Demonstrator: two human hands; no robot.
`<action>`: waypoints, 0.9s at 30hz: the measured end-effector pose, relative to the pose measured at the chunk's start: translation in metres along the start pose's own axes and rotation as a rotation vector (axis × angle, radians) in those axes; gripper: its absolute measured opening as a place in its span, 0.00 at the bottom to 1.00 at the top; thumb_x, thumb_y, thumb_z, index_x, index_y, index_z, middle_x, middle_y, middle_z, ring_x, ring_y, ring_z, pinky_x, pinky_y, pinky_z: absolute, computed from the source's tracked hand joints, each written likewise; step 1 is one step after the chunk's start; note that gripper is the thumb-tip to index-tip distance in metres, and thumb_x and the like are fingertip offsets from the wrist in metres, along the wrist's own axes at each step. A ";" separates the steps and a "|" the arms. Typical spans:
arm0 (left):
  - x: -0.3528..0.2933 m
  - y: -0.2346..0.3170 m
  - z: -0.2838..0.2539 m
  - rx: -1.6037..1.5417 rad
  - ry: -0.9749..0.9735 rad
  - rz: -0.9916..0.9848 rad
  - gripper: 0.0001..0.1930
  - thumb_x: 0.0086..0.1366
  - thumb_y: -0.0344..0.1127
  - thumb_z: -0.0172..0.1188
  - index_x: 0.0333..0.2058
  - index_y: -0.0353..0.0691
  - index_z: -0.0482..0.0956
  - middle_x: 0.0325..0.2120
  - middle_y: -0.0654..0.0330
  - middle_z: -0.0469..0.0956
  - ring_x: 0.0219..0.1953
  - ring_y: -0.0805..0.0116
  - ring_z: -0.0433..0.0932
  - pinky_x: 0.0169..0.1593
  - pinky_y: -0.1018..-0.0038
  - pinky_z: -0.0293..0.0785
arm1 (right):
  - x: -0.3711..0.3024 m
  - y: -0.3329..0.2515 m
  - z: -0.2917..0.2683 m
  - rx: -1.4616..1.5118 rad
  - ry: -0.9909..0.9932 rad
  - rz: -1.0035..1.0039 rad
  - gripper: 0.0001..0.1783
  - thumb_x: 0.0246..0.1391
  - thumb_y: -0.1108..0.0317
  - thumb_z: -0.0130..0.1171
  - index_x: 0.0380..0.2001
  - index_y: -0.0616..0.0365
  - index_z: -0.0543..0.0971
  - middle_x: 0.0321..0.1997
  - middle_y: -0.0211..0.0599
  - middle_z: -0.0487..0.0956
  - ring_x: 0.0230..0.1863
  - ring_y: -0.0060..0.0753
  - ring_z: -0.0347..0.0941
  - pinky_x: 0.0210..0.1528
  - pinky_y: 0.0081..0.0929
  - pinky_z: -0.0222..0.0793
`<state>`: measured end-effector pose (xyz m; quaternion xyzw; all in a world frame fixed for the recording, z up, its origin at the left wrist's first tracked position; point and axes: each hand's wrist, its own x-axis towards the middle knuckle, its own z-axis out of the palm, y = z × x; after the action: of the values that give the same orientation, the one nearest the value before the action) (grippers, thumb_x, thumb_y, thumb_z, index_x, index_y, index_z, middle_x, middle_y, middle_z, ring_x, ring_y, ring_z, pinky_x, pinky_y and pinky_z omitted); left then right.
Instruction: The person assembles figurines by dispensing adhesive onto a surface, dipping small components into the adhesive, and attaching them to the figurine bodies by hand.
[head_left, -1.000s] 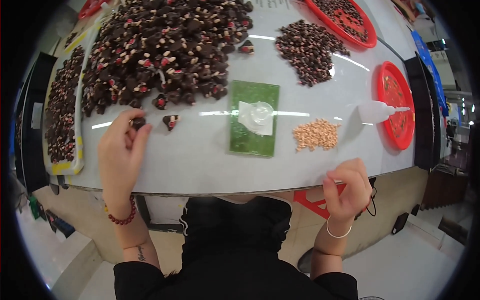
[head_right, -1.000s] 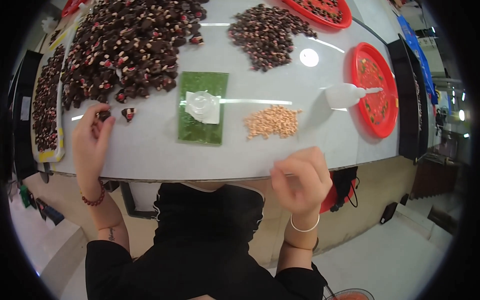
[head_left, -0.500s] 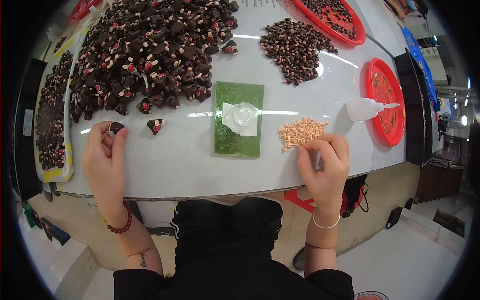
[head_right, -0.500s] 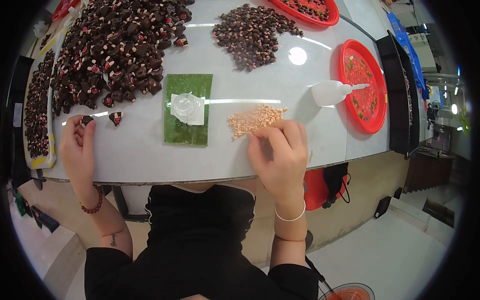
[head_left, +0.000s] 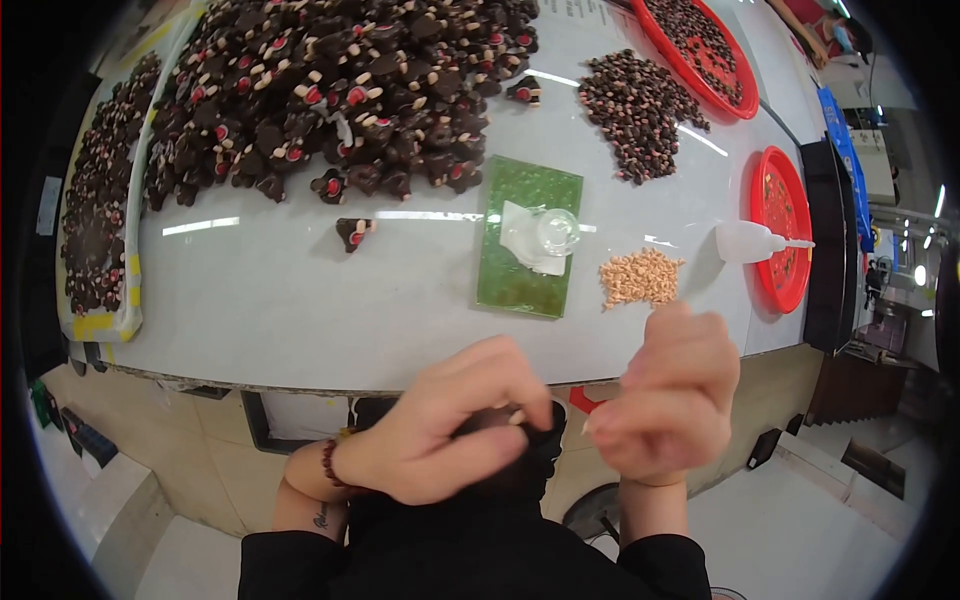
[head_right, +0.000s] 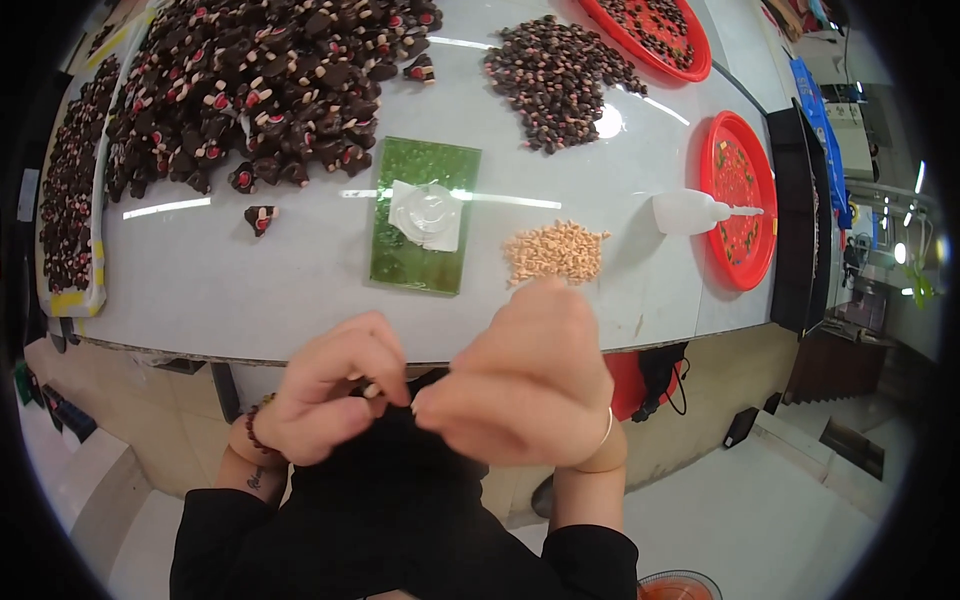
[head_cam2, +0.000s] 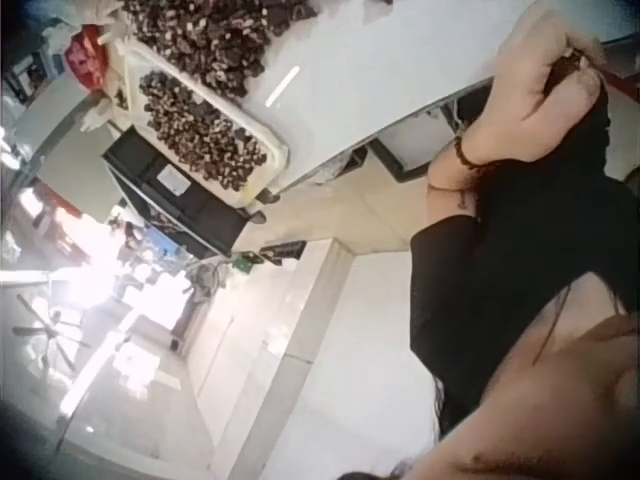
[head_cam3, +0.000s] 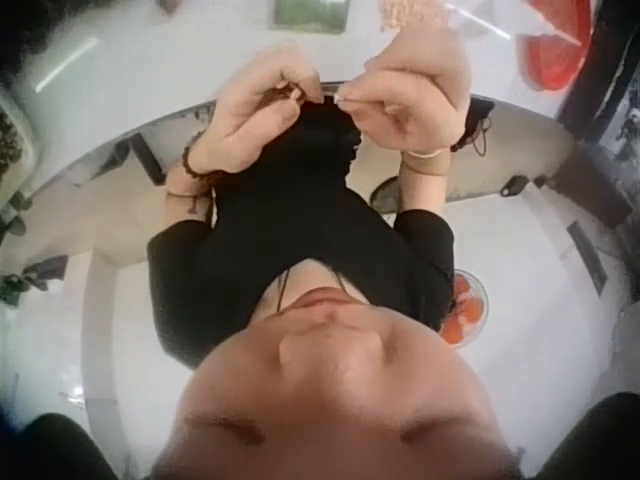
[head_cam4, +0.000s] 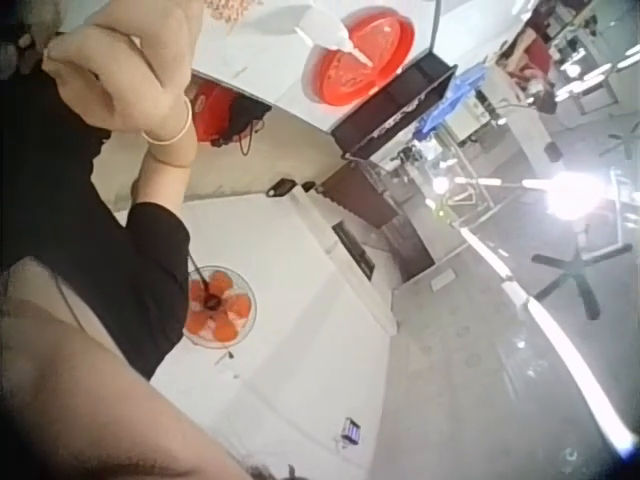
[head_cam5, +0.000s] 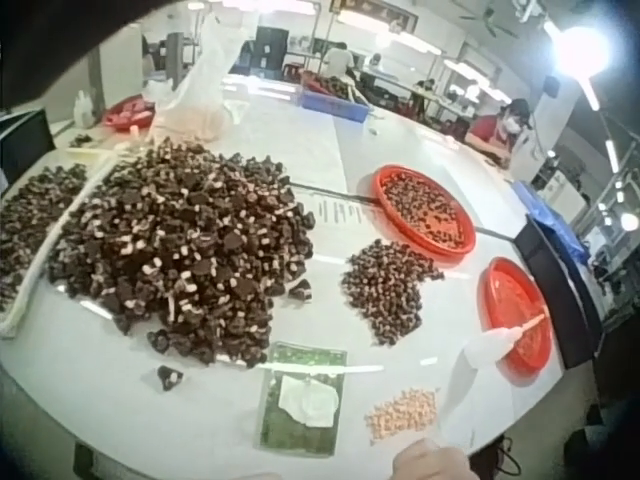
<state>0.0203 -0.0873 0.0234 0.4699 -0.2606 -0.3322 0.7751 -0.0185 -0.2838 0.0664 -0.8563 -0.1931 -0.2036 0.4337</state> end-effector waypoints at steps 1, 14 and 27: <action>0.002 -0.001 0.003 0.135 -0.010 0.044 0.07 0.57 0.24 0.51 0.35 0.34 0.72 0.28 0.60 0.67 0.30 0.73 0.64 0.30 0.78 0.62 | -0.002 -0.003 0.006 -0.024 0.021 -0.032 0.15 0.25 0.74 0.69 0.23 0.46 0.80 0.32 0.24 0.70 0.27 0.25 0.65 0.26 0.25 0.56; 0.005 -0.003 0.013 0.375 0.163 0.287 0.08 0.51 0.23 0.59 0.32 0.37 0.76 0.26 0.59 0.66 0.23 0.72 0.65 0.24 0.79 0.62 | -0.019 -0.009 0.016 -0.197 0.066 -0.069 0.16 0.31 0.70 0.72 0.28 0.43 0.79 0.34 0.21 0.66 0.29 0.23 0.63 0.25 0.23 0.54; 0.003 -0.010 0.012 0.921 0.312 0.513 0.13 0.40 0.25 0.64 0.30 0.43 0.80 0.29 0.61 0.67 0.20 0.74 0.66 0.21 0.81 0.62 | -0.011 -0.015 0.009 0.211 -0.027 0.428 0.14 0.29 0.81 0.65 0.26 0.58 0.80 0.30 0.33 0.71 0.28 0.25 0.67 0.28 0.18 0.60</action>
<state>0.0111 -0.0994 0.0199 0.7257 -0.3672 0.0897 0.5749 -0.0336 -0.2699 0.0658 -0.8302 -0.0333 -0.0744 0.5514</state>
